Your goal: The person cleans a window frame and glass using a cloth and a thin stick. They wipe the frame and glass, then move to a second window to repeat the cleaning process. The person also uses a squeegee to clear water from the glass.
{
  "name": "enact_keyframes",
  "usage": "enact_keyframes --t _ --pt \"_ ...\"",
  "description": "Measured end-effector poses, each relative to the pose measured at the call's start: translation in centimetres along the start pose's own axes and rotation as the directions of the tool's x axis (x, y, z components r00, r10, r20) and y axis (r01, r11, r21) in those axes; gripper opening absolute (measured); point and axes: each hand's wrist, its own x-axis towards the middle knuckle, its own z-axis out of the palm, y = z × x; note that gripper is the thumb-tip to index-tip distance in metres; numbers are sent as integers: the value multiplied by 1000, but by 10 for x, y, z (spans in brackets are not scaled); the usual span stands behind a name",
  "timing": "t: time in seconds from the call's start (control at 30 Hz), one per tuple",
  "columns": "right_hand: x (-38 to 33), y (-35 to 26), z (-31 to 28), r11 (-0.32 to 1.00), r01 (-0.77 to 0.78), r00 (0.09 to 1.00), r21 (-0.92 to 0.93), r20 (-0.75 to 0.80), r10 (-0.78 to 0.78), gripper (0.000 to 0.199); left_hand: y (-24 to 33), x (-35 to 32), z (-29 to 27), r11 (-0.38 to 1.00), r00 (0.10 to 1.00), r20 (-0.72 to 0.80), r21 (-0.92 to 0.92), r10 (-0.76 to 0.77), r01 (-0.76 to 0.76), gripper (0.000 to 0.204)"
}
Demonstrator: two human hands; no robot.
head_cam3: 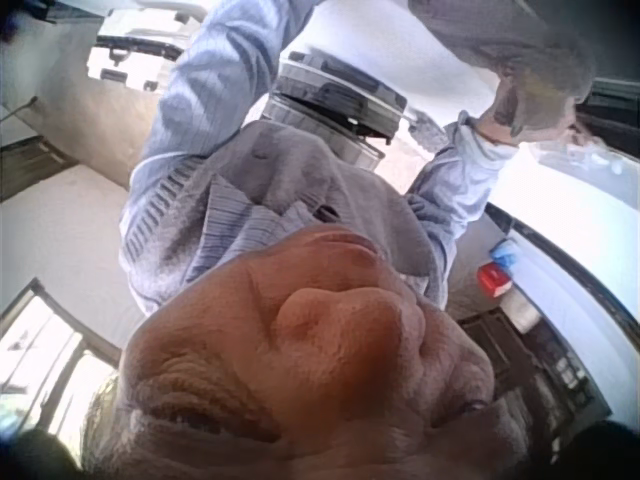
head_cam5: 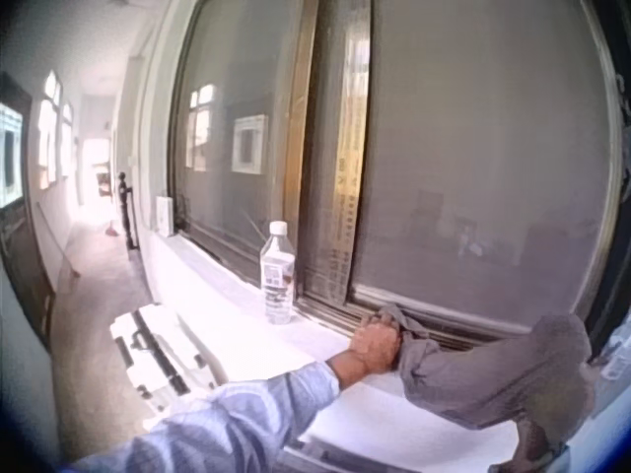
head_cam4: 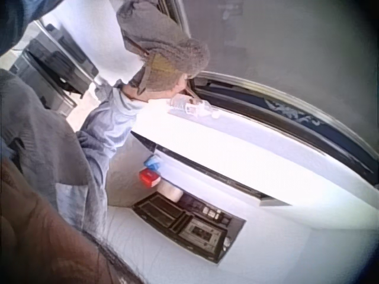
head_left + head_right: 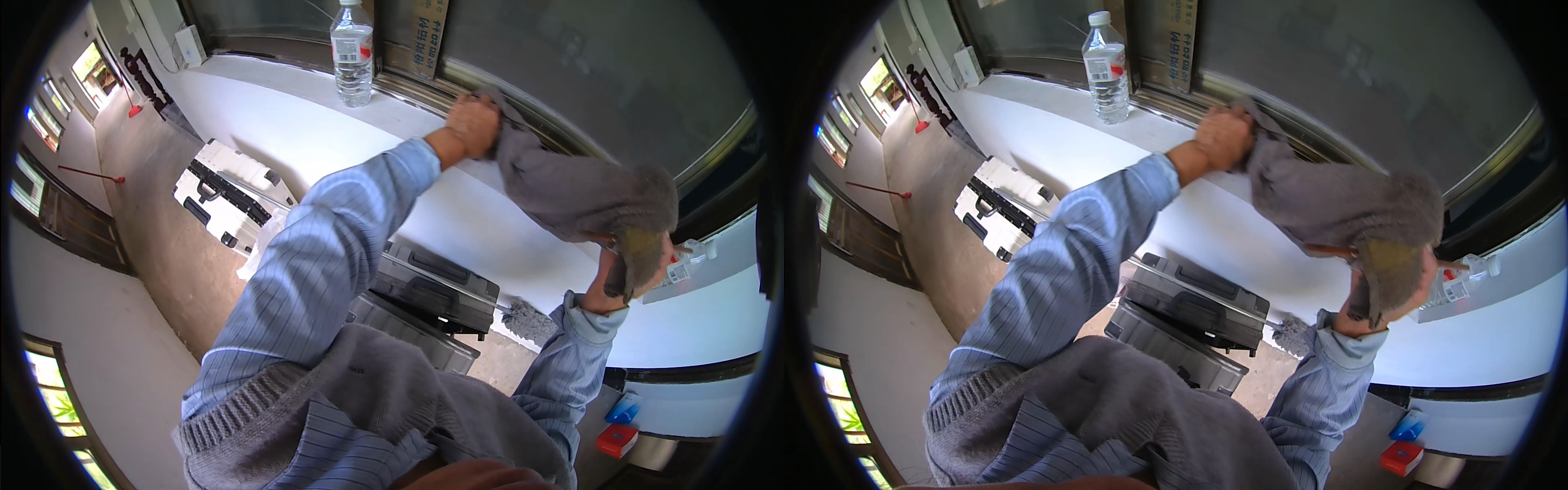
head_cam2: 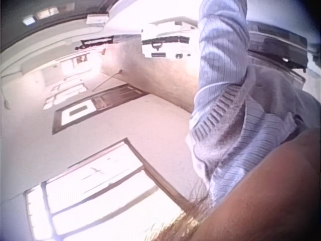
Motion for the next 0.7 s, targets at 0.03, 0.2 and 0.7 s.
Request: enact_keyframes --t 0.03,0.2,0.7 --pt "-1 -5 15 974 -181 981 134 -51 189 48 -18 -4 -2 999 999 -18 12 -38 39 26" --pt "-10 -13 71 740 -478 871 474 149 468 34 -72 -19 -21 980 984 -36 -101 -175 170 22" --pt "-5 -19 81 838 -432 894 333 41 445 39 -89 -3 -30 821 892 -98 -444 -441 358 22"
